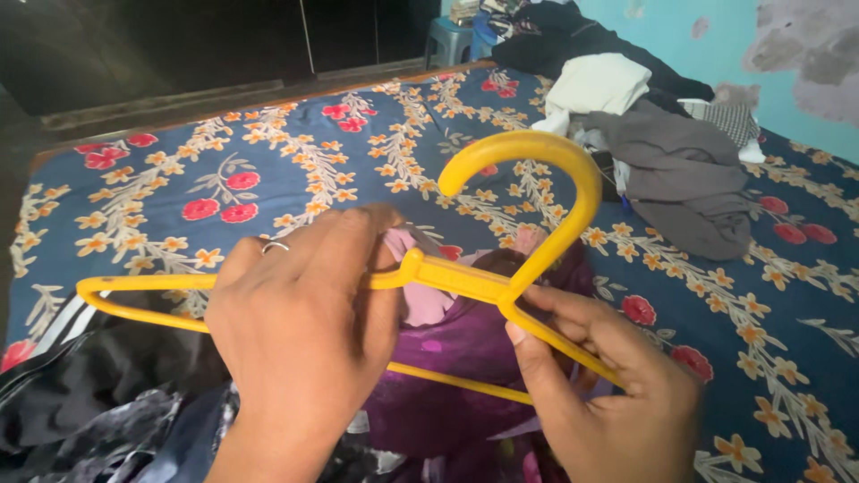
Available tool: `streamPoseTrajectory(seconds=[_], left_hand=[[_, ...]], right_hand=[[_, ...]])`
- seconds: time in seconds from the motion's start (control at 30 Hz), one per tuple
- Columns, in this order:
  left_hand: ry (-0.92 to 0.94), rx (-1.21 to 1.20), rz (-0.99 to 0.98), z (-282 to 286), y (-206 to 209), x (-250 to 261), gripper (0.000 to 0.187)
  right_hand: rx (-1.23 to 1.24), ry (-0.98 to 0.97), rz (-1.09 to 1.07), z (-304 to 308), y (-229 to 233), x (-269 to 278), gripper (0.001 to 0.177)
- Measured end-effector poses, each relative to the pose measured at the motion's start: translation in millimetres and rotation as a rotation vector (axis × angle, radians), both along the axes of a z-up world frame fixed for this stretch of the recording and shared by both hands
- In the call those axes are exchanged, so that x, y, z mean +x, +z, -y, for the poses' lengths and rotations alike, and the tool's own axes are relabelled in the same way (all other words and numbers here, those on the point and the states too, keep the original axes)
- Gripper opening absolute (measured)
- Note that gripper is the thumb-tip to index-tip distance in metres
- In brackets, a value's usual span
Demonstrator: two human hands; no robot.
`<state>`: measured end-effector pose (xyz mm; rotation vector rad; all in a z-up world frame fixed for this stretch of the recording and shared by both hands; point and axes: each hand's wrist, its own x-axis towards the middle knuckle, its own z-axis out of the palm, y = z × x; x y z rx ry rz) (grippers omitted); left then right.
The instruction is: The person places a purple top onto a yellow hanger, adjusts the garment, and hangs it on a wall-mounted rack. The person then removes a green patterned top from a hanger.
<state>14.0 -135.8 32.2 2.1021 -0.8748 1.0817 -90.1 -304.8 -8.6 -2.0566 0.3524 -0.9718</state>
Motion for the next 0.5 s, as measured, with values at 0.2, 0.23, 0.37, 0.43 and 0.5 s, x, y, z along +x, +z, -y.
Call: streamPoseTrajectory(seconds=[0.2, 0.23, 0.37, 0.43, 0.5], left_hand=[[-0.059, 0.088, 0.031, -10.3, 0.4, -11.6, 0.03], [-0.075, 0.088, 0.035, -9.8, -1.9, -13.7, 0.032], [-0.104, 0.094, -0.012, -11.5, -12.0, -16.5, 0.034], [-0.099, 0.094, -0.045, -14.5, -16.7, -15.0, 0.03], [-0.101, 0.085, -0.063, -17.1, -21.5, -14.1, 0.026]], right_hand=[[0.03, 0.14, 0.005, -16.8, -8.5, 5.1, 0.043], [0.016, 0.162, 0.017, -20.9, -9.4, 7.0, 0.045], [-0.05, 0.198, 0.109, -41.5, -12.9, 18.0, 0.041], [-0.095, 0.158, 0.116, -43.9, -13.2, 21.8, 0.036], [-0.148, 0.078, 0.053, -43.1, -14.8, 24.3, 0.033]])
